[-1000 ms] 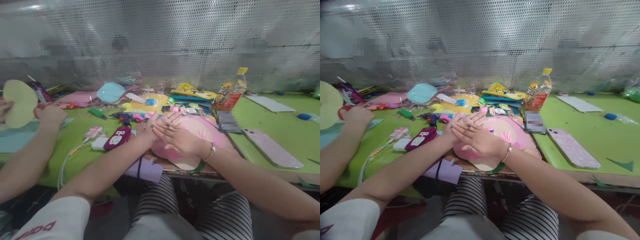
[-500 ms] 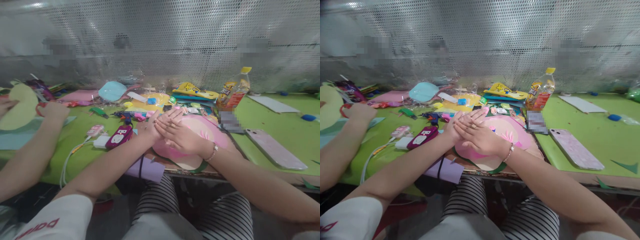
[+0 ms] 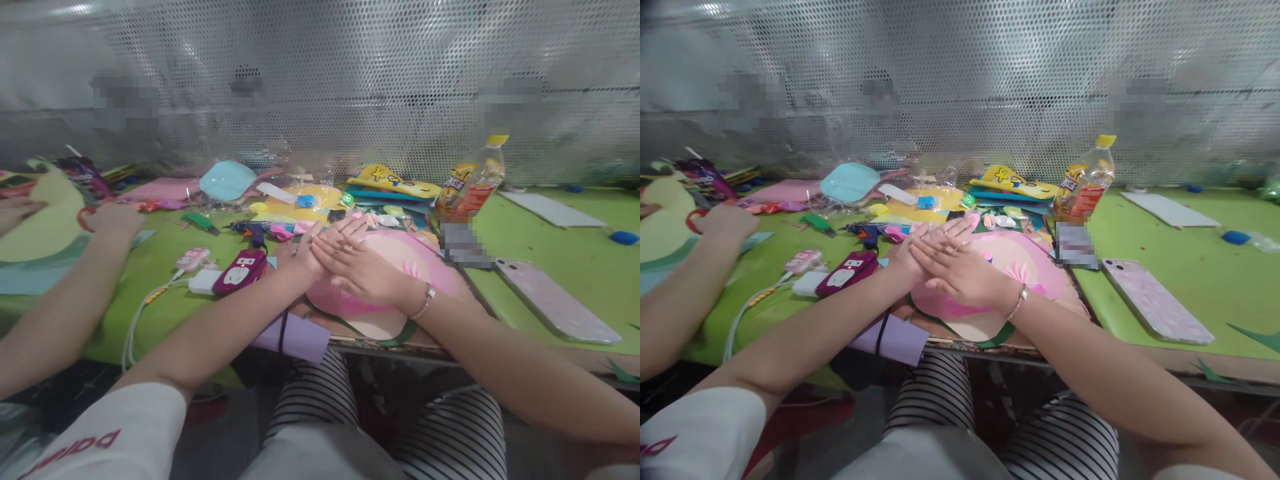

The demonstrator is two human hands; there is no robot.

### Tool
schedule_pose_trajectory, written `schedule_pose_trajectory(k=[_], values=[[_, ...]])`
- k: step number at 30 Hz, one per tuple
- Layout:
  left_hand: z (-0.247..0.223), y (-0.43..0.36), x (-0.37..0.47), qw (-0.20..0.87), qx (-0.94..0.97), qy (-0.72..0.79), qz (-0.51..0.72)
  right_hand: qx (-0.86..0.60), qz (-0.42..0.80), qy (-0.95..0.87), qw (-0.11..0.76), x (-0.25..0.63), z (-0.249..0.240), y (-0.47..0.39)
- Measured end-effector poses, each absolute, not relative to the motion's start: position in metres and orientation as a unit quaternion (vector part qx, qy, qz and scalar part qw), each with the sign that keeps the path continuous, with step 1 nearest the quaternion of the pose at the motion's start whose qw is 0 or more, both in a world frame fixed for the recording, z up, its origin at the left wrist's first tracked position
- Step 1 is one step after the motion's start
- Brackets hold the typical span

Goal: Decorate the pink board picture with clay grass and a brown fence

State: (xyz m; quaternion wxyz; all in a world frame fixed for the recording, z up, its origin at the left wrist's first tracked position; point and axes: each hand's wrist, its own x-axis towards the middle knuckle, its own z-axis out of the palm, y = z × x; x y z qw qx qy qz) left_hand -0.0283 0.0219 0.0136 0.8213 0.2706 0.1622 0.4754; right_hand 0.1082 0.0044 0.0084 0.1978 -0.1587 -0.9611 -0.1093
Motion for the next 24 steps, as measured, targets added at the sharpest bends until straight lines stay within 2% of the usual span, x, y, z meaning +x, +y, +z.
schedule_pose_trajectory(k=[4,9,16,21,24], values=[[0.013,0.023,-0.03,0.831,0.239,0.173,0.472,-0.221,-0.124,-0.945,0.205,0.112,0.01,0.014],[0.013,0.021,-0.031,0.836,0.224,0.179,0.468,-0.265,-0.082,-0.935,0.223,0.122,0.005,0.029],[0.015,0.018,-0.027,0.83,0.213,0.193,0.478,-0.26,-0.058,-0.933,0.242,0.119,0.005,0.027],[0.01,0.025,-0.026,0.825,0.211,0.211,0.48,-0.206,-0.064,-0.95,0.227,0.107,0.005,0.015],[0.009,0.027,-0.028,0.825,0.213,0.207,0.481,-0.243,-0.09,-0.936,0.237,0.107,0.003,0.014]])
